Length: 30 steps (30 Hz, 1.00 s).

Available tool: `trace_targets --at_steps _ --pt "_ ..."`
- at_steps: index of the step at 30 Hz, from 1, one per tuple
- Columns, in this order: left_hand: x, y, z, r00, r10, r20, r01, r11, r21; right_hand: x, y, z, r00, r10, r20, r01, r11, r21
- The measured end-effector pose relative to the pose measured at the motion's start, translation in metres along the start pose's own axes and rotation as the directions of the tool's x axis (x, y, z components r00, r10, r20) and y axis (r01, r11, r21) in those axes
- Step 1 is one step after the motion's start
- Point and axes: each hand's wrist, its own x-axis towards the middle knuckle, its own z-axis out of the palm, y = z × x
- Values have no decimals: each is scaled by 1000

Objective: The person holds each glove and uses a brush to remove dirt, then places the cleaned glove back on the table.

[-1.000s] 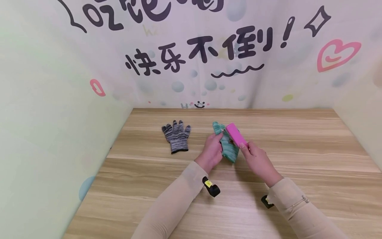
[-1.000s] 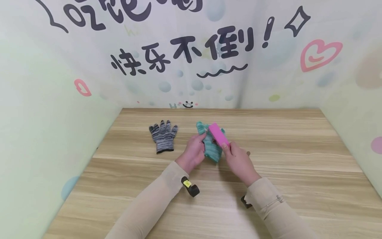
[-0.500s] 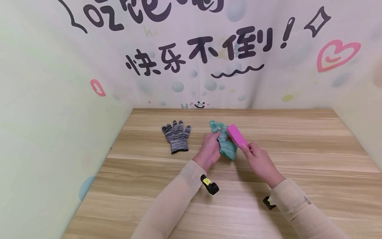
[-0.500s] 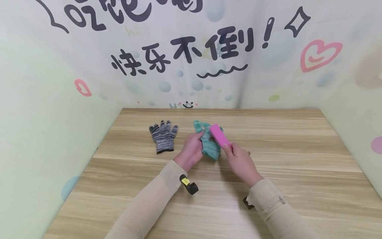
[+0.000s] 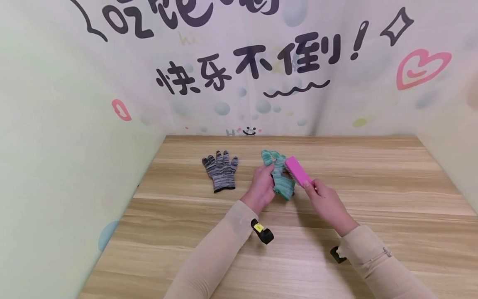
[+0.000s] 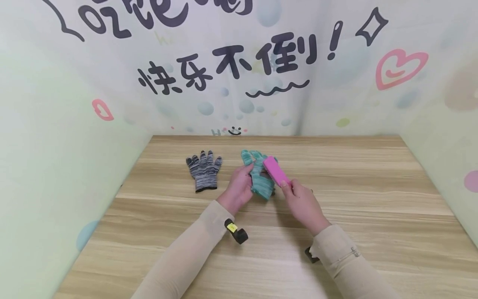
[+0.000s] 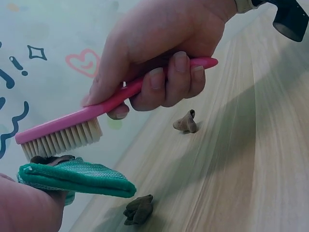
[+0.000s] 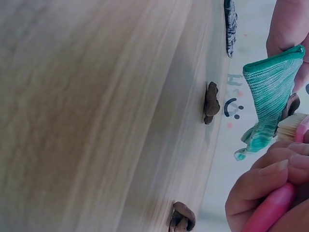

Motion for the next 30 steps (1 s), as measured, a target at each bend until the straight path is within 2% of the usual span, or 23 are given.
trace_targets --at_steps 9,15,19,24,30 --pt "0 0 -2 999 14 33 -16 997 69 -1 -4 -6 999 0 -44 2 999 38" --pt "0 -5 0 996 19 84 -28 993 116 4 -12 -6 994 -51 -94 56 997 53" --pt "-1 -8 2 994 27 104 -43 987 156 6 -20 -3 992 -75 -98 80 996 47" --pt "0 -13 3 993 34 112 -54 983 178 7 -28 -1 994 -65 -86 71 995 74" --pt "-1 -17 3 995 17 102 -35 982 183 8 -34 2 995 -61 -78 67 995 77"
